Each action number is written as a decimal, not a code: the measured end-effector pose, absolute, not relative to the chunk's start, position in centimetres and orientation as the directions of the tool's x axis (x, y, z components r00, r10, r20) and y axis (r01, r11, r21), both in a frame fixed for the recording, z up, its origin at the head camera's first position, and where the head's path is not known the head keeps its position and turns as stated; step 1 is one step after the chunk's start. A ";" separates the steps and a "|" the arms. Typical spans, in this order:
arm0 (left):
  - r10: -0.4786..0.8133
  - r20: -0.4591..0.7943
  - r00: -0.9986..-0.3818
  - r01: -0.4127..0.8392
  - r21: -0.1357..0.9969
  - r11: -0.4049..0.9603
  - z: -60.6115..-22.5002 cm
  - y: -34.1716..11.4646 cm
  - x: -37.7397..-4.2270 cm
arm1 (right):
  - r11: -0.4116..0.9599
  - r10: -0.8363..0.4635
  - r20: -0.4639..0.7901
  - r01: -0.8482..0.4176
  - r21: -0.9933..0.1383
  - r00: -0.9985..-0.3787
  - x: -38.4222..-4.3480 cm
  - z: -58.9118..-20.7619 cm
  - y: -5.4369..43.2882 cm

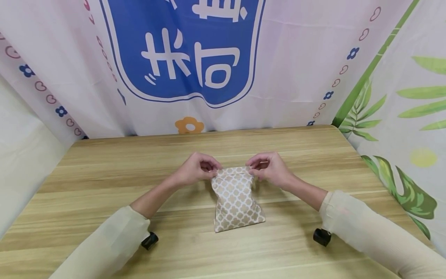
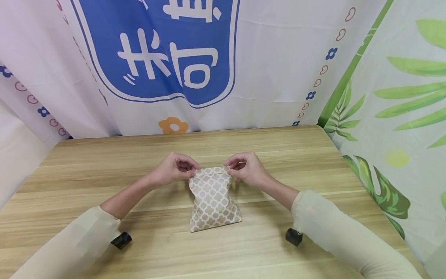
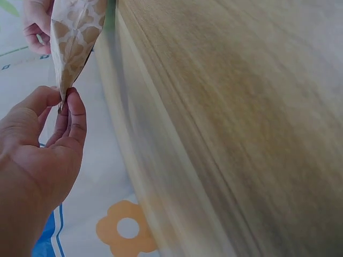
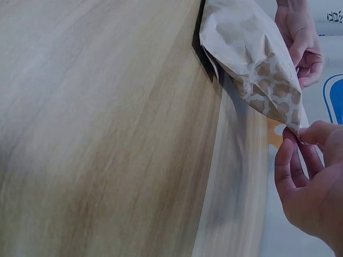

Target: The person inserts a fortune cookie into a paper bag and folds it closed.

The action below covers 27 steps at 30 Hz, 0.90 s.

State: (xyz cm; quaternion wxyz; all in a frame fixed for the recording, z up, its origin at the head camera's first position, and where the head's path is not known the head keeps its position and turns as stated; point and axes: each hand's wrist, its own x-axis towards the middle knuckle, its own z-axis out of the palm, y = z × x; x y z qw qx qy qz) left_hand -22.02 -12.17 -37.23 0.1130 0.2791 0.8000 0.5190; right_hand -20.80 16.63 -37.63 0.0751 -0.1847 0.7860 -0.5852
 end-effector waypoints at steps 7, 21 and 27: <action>0.565 0.078 -0.822 0.293 0.908 0.301 -37.7 -12.1 -22.0 | 0.275 -0.388 0.063 -0.181 -0.944 -0.920 -21.1 -38.2 16.5; 0.554 0.016 -0.833 0.230 0.920 0.319 -38.2 -12.2 -22.2 | 0.301 -0.397 0.022 -0.153 -0.941 -0.917 -21.4 -38.7 16.3; 0.546 0.007 -0.838 0.214 0.925 0.315 -38.3 -12.3 -22.2 | 0.298 -0.396 0.015 -0.144 -0.944 -0.918 -21.4 -38.7 16.3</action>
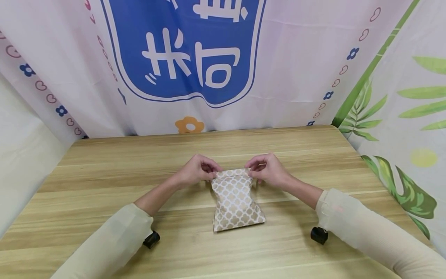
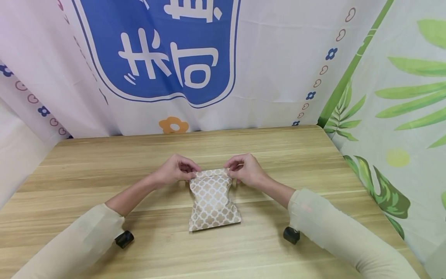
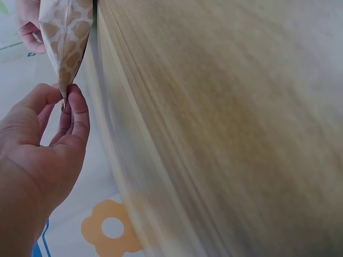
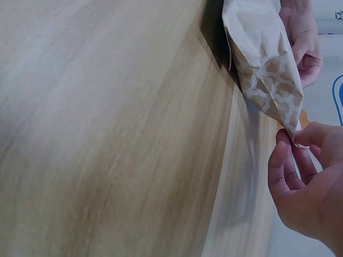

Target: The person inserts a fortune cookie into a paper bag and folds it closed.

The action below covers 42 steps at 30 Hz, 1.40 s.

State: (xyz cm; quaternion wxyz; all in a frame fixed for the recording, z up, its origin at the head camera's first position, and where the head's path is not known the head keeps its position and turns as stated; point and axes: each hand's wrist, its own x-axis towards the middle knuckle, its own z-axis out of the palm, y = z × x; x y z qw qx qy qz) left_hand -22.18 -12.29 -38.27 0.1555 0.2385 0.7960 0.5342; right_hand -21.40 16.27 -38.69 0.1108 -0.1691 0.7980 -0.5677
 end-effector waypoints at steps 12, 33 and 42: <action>0.544 -0.001 -0.839 0.198 0.931 0.308 -38.3 -12.4 -22.2 | 0.296 -0.396 0.018 -0.146 -0.944 -0.918 -21.4 -38.7 16.2; 0.527 -0.044 -0.849 0.172 0.919 0.355 -38.2 -12.5 -22.1 | 0.280 -0.411 0.011 -0.138 -0.950 -0.912 -21.1 -38.7 16.0; 0.522 -0.054 -0.851 0.175 0.909 0.379 -38.1 -12.6 -22.0 | 0.277 -0.425 0.017 -0.148 -0.949 -0.905 -21.0 -38.7 15.9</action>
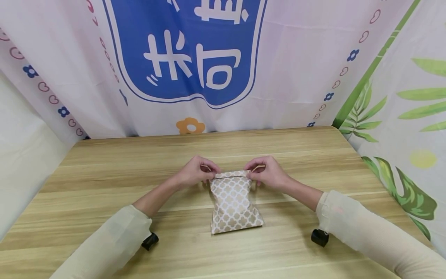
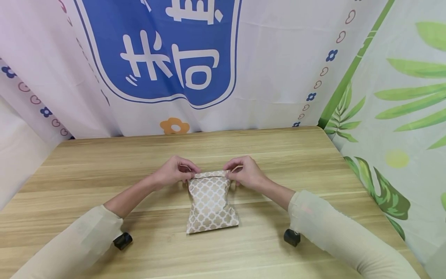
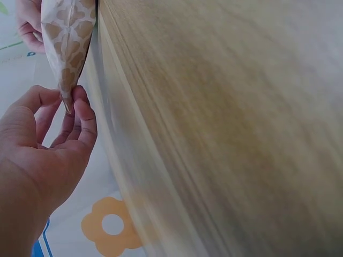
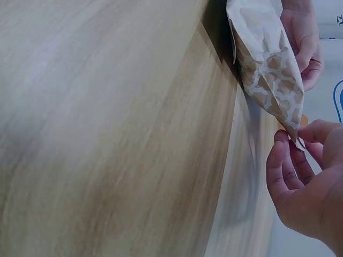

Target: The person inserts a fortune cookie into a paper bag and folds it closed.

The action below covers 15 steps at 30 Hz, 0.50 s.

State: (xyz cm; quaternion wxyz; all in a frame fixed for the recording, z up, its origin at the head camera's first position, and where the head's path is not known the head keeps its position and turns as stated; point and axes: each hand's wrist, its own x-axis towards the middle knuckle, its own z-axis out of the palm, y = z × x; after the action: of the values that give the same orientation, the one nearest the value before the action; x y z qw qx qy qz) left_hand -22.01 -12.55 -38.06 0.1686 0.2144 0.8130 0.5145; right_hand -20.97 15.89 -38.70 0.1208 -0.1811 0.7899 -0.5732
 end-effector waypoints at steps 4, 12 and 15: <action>0.519 -0.065 -0.852 0.167 0.907 0.387 -38.1 -12.6 -22.0 | 0.281 -0.423 0.009 -0.140 -0.950 -0.906 -20.9 -38.7 15.8; 0.516 -0.076 -0.853 0.152 0.911 0.385 -38.1 -12.9 -21.8 | 0.293 -0.426 -0.012 -0.126 -0.948 -0.905 -21.0 -38.8 15.8; 0.516 -0.080 -0.853 0.149 0.910 0.387 -38.1 -13.0 -21.8 | 0.299 -0.430 -0.013 -0.129 -0.945 -0.903 -20.9 -38.7 15.9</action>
State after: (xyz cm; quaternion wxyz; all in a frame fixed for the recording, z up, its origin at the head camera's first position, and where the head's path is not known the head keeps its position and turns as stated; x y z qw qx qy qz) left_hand -21.78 -12.96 -38.11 0.1785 0.2044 0.8135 0.5144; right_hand -20.92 15.88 -38.73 0.1333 -0.1757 0.7949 -0.5652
